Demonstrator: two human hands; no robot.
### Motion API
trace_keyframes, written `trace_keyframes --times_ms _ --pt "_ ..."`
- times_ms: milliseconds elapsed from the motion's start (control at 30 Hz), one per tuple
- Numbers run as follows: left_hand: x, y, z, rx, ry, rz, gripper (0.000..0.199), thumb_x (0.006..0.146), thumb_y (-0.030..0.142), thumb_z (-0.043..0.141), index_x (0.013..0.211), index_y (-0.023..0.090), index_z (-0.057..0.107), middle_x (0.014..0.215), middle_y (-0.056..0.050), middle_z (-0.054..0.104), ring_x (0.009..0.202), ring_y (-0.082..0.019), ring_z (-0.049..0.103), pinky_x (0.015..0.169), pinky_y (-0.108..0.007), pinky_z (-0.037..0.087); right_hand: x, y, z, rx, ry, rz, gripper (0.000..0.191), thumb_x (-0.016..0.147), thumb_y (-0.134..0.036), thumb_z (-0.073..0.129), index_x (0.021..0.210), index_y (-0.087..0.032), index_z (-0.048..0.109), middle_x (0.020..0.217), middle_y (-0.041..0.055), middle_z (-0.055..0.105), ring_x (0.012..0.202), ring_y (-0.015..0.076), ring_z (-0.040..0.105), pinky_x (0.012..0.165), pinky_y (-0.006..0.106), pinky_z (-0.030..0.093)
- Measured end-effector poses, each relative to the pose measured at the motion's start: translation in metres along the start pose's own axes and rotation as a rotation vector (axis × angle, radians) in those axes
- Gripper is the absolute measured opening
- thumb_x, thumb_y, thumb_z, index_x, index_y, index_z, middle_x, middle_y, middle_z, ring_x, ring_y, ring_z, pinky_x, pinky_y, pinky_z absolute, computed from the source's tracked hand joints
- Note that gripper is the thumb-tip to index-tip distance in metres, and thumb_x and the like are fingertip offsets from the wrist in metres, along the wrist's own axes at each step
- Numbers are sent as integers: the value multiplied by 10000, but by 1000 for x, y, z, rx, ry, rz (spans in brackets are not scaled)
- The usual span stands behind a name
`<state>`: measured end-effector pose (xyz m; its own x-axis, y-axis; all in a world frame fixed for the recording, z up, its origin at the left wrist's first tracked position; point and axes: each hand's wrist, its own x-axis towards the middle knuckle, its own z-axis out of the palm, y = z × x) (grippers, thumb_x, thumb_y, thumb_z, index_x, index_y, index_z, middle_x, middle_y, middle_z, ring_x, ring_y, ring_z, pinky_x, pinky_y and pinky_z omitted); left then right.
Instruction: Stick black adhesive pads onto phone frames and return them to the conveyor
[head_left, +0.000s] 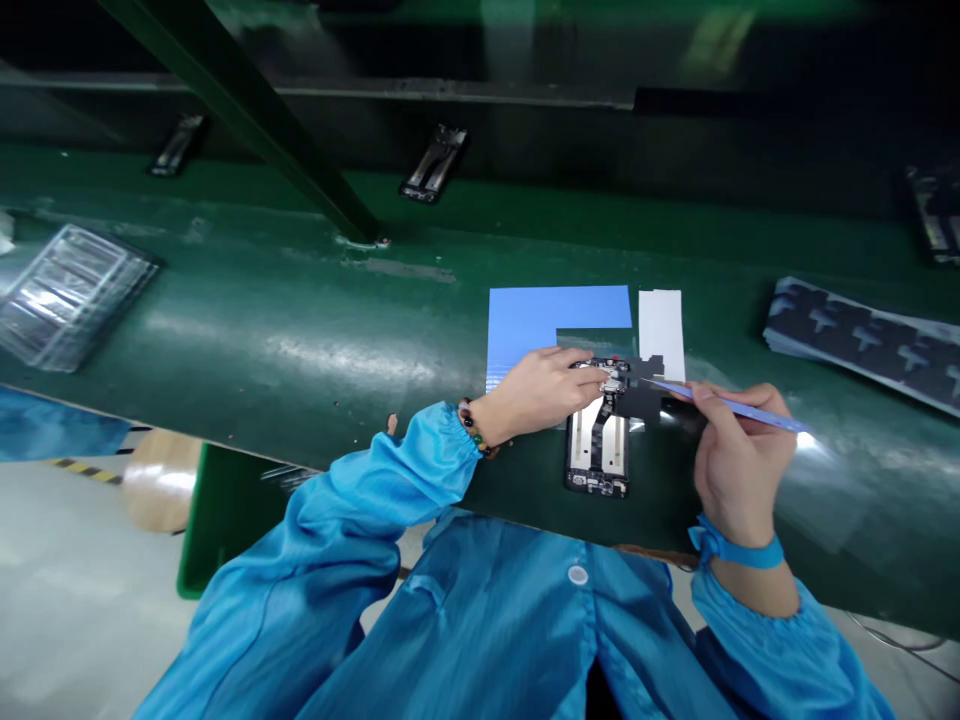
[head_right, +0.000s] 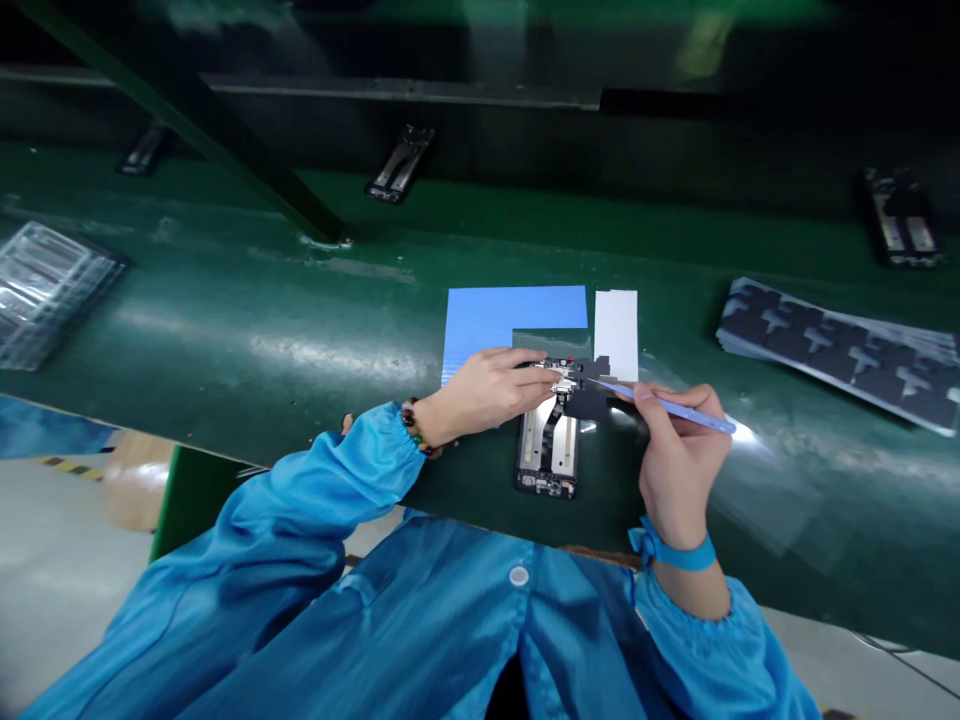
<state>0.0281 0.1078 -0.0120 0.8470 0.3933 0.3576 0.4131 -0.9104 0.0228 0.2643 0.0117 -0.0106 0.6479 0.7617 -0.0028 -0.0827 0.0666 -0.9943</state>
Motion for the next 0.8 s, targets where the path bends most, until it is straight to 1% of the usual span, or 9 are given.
trace_keyframes --times_ms 67,133,233,300,367,433,500,600,800 --pt "-1 0 1 6 -11 17 210 1118 208 670 1165 229 873 1339 -27 850 1312 -250 769 863 -361 631 0 0 0 1 6 3 426 783 -319 997 832 -251 579 886 -16 803 870 179 814 1041 402 677" --pt "-2 -1 3 -5 12 17 212 1121 210 665 1165 235 872 1323 -14 855 1308 -247 774 877 -362 640 1 1 0 11 12 9 425 772 -310 1000 830 -250 584 877 -9 805 865 179 814 1020 385 679" --pt "-4 -3 5 -86 44 -24 240 1154 256 622 1201 239 858 1288 -3 865 1308 -218 775 944 -348 648 3 1 0 25 19 -2 419 746 -287 1003 802 -250 589 851 -4 807 857 184 814 988 375 683" --pt "-3 -5 6 -153 37 -68 278 1180 313 583 1261 234 837 1320 -27 853 1293 -204 772 991 -352 638 4 1 0 41 28 -14 411 742 -281 999 795 -254 592 833 -11 807 845 185 812 991 383 686" --pt "-2 -8 5 -195 14 -82 305 1186 359 565 1306 234 817 1402 -64 818 1282 -221 760 1020 -389 618 4 1 -1 53 33 -18 400 747 -281 993 797 -259 597 816 -24 807 828 180 806 1012 393 685" --pt "1 -9 4 -215 -16 -74 318 1182 367 559 1350 239 796 1483 -97 768 1296 -256 733 1035 -431 590 4 1 -2 54 33 -16 392 757 -283 989 797 -262 600 818 -28 809 827 177 804 1027 397 683" --pt "2 -10 4 -233 -33 -80 344 1182 374 547 1410 239 767 1518 -118 735 1319 -283 701 1050 -454 566 3 1 -2 50 29 -15 389 768 -282 988 800 -262 602 838 -24 811 848 180 810 1028 393 684" --pt "1 -10 6 -266 -41 -115 390 1188 398 524 1479 228 721 1515 -128 723 1324 -293 671 1046 -452 547 1 2 -3 49 13 -14 389 783 -277 988 815 -261 600 858 -30 805 868 180 816 1031 392 685" --pt "-2 -12 9 -345 -35 -157 428 1189 426 509 1514 215 691 1484 -144 734 1317 -295 657 1006 -448 546 0 3 -2 16 -6 -2 432 772 -302 1003 812 -249 576 873 -14 811 873 172 819 1052 390 678"
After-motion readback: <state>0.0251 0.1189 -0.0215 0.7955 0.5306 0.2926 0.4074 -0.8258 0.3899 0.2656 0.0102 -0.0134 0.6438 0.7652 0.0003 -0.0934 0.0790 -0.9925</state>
